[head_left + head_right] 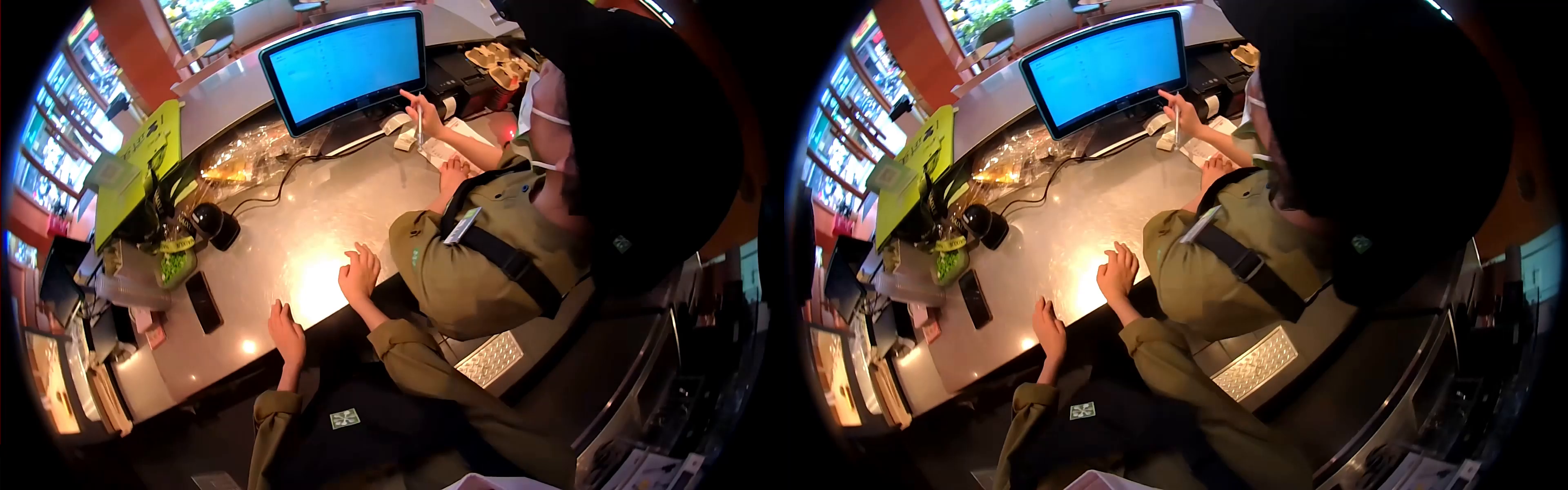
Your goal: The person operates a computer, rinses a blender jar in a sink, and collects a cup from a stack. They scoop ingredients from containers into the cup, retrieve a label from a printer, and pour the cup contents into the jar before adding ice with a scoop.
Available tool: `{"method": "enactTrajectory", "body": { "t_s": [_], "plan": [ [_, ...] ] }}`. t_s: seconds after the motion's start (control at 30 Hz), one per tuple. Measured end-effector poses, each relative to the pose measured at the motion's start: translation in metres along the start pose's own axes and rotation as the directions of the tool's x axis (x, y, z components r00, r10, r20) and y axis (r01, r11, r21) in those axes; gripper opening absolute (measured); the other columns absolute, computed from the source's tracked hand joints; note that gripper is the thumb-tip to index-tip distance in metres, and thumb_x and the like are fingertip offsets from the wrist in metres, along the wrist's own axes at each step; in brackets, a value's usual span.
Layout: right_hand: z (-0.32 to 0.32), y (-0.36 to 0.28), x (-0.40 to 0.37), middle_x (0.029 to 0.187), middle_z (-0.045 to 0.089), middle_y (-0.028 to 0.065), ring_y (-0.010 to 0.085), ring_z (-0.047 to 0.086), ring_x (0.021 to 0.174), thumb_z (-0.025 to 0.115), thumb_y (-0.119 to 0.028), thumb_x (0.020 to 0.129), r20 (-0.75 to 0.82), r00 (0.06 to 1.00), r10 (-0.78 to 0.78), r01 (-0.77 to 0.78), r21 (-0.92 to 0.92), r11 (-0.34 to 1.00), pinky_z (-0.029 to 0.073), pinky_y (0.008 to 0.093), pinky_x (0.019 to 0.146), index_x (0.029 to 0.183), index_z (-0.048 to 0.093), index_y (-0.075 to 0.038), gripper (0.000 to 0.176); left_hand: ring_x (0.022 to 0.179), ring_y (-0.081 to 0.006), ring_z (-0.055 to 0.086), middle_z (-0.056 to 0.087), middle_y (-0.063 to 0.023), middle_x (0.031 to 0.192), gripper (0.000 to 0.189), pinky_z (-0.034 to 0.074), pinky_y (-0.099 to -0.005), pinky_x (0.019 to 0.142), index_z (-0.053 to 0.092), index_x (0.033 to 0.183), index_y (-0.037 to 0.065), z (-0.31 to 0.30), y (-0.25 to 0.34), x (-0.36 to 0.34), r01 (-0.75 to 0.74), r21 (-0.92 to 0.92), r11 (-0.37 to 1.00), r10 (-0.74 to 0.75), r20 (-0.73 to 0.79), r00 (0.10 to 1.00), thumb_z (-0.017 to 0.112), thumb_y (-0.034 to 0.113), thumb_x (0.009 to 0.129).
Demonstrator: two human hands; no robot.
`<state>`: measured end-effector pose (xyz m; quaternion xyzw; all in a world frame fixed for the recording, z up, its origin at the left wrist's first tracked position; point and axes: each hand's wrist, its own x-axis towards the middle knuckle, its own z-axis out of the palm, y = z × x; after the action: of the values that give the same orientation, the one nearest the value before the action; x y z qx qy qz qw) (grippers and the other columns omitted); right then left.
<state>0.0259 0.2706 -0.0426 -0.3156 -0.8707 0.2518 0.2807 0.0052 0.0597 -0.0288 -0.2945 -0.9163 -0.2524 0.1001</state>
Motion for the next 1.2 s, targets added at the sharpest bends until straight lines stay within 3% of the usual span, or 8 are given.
{"method": "enactTrajectory", "body": {
  "t_s": [0.17, 0.33, 0.43, 0.5, 0.63, 0.73, 0.97, 1.2],
  "plan": [
    [-0.047, 0.038, -0.058, 0.133, 0.035, 0.0124, 0.0285, 0.029, 0.126, 0.049, -0.005, 0.075, 0.252, 0.898, -0.361, 0.320, 0.191, 0.928, 0.023, 0.0445, 0.102, 0.119, 0.046, -0.004, 0.045, 0.114, -0.0349, 0.041, 0.036, -0.0165, 0.133, 0.051, 0.030, -0.0455, 0.097, 0.041, 0.120, 0.003, -0.004, 0.040, -0.098, 0.126, 0.010, 0.992, -0.126, 0.128, 0.984, 0.051, 0.001, 0.071],
    [-0.057, 0.100, -0.179, 0.100, 0.055, 0.0176, 0.0369, 0.053, 0.089, 0.049, -0.013, 0.076, 0.582, 0.803, -0.128, 0.043, 0.158, 0.986, 0.041, 0.0464, 0.079, 0.104, 0.050, -0.005, 0.029, 0.110, -0.0367, 0.045, 0.045, -0.0175, 0.124, 0.044, 0.038, -0.0456, 0.091, 0.050, 0.115, 0.007, 0.051, 0.015, -0.270, 0.278, 0.291, 0.916, -0.384, 0.839, 0.386, 0.050, 0.029, 0.077],
    [-0.059, 0.199, -0.308, 0.092, 0.059, 0.0221, 0.0377, 0.057, 0.083, 0.046, -0.025, 0.083, 0.977, 0.198, 0.082, -0.065, -0.071, 0.995, 0.046, 0.0453, 0.070, 0.104, 0.053, -0.001, 0.032, 0.102, -0.0353, 0.052, 0.056, -0.0186, 0.110, 0.040, 0.042, -0.0441, 0.087, 0.053, 0.114, 0.013, 0.056, 0.025, -0.258, 0.408, 0.164, 0.898, -0.295, 0.912, 0.285, 0.046, 0.033, 0.080],
    [-0.084, 0.237, -0.373, 0.091, 0.060, 0.0189, 0.0325, 0.058, 0.082, 0.046, -0.028, 0.083, 0.913, 0.248, 0.324, -0.587, -0.125, 0.800, 0.047, 0.0370, 0.071, 0.092, 0.061, -0.002, 0.031, 0.098, -0.0348, 0.055, 0.059, -0.0196, 0.102, 0.037, 0.043, -0.0414, 0.086, 0.055, 0.109, 0.010, 0.054, 0.036, -0.232, 0.419, 0.088, 0.904, -0.267, 0.881, 0.390, 0.045, 0.032, 0.081],
    [-0.134, 0.288, -0.414, 0.074, 0.060, 0.0175, 0.0320, 0.059, 0.072, 0.054, -0.019, 0.076, 0.748, 0.594, 0.296, -0.434, -0.011, 0.901, 0.047, 0.0411, 0.061, 0.077, 0.063, -0.003, 0.018, 0.097, -0.0345, 0.055, 0.060, -0.0187, 0.101, 0.034, 0.044, -0.0416, 0.085, 0.056, 0.106, 0.008, 0.062, 0.050, -0.196, 0.367, 0.086, 0.926, -0.249, 0.870, 0.424, 0.045, 0.029, 0.081],
    [-0.171, 0.322, -0.414, 0.063, 0.056, 0.0153, 0.0313, 0.057, 0.066, 0.053, -0.011, 0.070, 0.880, 0.473, -0.052, 0.277, -0.092, 0.956, 0.045, 0.0424, 0.055, 0.065, 0.058, -0.003, 0.011, 0.095, -0.0345, 0.056, 0.060, -0.0188, 0.099, 0.033, 0.044, -0.0424, 0.083, 0.057, 0.103, 0.008, 0.076, 0.054, -0.194, 0.306, 0.074, 0.949, -0.203, 0.887, 0.415, 0.045, 0.029, 0.081],
    [-0.154, 0.329, -0.419, 0.071, 0.060, 0.0118, 0.0240, 0.057, 0.064, 0.057, -0.022, 0.074, 0.768, 0.310, 0.561, -0.876, 0.000, 0.483, 0.043, 0.0342, 0.052, 0.079, 0.055, -0.004, 0.019, 0.095, -0.0358, 0.056, 0.060, -0.0199, 0.100, 0.034, 0.044, -0.0432, 0.082, 0.056, 0.105, 0.008, 0.079, 0.073, -0.217, 0.289, -0.012, 0.957, -0.096, 0.929, 0.359, 0.045, 0.030, 0.081],
    [-0.119, 0.231, -0.370, 0.075, 0.060, 0.0057, 0.0139, 0.056, 0.059, 0.051, -0.024, 0.085, 0.817, 0.195, 0.543, -0.970, 0.077, 0.232, 0.041, 0.0250, 0.051, 0.091, 0.055, -0.008, 0.017, 0.098, -0.0370, 0.053, 0.058, -0.0202, 0.105, 0.039, 0.042, -0.0427, 0.084, 0.054, 0.111, 0.009, 0.071, 0.060, -0.237, 0.248, 0.118, 0.962, -0.173, 0.961, 0.214, 0.046, 0.031, 0.081]
  ]
}}
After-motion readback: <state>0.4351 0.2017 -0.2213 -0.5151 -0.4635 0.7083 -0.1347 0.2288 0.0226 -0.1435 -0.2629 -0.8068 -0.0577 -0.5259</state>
